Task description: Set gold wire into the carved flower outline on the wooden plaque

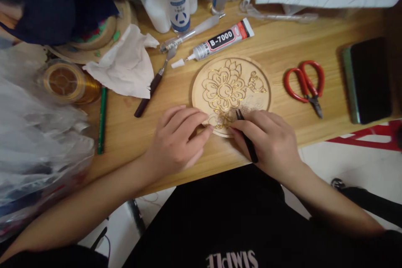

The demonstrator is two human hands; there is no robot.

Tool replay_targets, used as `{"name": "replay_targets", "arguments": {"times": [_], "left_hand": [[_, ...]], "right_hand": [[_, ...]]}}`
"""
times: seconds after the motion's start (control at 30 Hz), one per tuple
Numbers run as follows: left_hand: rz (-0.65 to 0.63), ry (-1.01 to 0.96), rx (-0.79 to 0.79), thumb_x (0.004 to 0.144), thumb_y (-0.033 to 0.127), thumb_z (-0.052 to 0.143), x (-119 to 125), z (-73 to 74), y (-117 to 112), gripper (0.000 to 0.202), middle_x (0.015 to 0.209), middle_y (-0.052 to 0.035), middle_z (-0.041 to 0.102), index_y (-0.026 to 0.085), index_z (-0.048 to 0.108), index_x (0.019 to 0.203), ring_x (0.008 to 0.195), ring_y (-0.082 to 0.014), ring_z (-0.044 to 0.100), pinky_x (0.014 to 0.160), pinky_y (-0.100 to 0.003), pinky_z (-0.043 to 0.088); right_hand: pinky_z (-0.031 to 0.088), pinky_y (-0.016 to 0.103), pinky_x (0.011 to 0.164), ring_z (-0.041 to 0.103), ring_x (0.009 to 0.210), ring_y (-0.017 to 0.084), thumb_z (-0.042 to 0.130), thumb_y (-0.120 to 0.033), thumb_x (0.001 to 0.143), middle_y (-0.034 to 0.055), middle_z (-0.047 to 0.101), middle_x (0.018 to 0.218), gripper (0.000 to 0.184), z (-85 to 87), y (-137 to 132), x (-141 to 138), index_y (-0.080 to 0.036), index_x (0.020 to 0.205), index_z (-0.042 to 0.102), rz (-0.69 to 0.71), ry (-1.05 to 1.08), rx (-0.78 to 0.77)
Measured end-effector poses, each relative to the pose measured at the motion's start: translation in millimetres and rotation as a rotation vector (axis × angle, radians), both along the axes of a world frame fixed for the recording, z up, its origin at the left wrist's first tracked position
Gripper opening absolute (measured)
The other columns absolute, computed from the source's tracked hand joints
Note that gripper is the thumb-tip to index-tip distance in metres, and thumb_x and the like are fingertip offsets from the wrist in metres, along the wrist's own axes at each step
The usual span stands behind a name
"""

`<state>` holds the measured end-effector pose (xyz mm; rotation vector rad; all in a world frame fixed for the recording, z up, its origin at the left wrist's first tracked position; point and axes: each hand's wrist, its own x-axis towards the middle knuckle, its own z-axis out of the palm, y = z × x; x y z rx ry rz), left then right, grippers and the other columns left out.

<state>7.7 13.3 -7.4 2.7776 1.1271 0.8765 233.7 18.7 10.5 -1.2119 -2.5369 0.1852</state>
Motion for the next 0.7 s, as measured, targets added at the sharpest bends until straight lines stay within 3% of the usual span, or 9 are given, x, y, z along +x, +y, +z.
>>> {"name": "replay_targets", "arguments": {"times": [0.7], "left_hand": [[0.01,-0.007,-0.021,0.083,0.008,0.055,2.4,-2.4,-0.3,0.02,0.102,-0.0088,0.064,0.018,0.066,0.096,0.099,-0.0229,0.059,0.091,-0.042,0.051]], "right_hand": [[0.043,0.029,0.057,0.059,0.072,0.016,0.063,-0.015,0.086,0.004,0.062,0.076,0.006,-1.2,-2.1,-0.9,-0.019,0.082,0.064,-0.022,0.056,-0.017]]}}
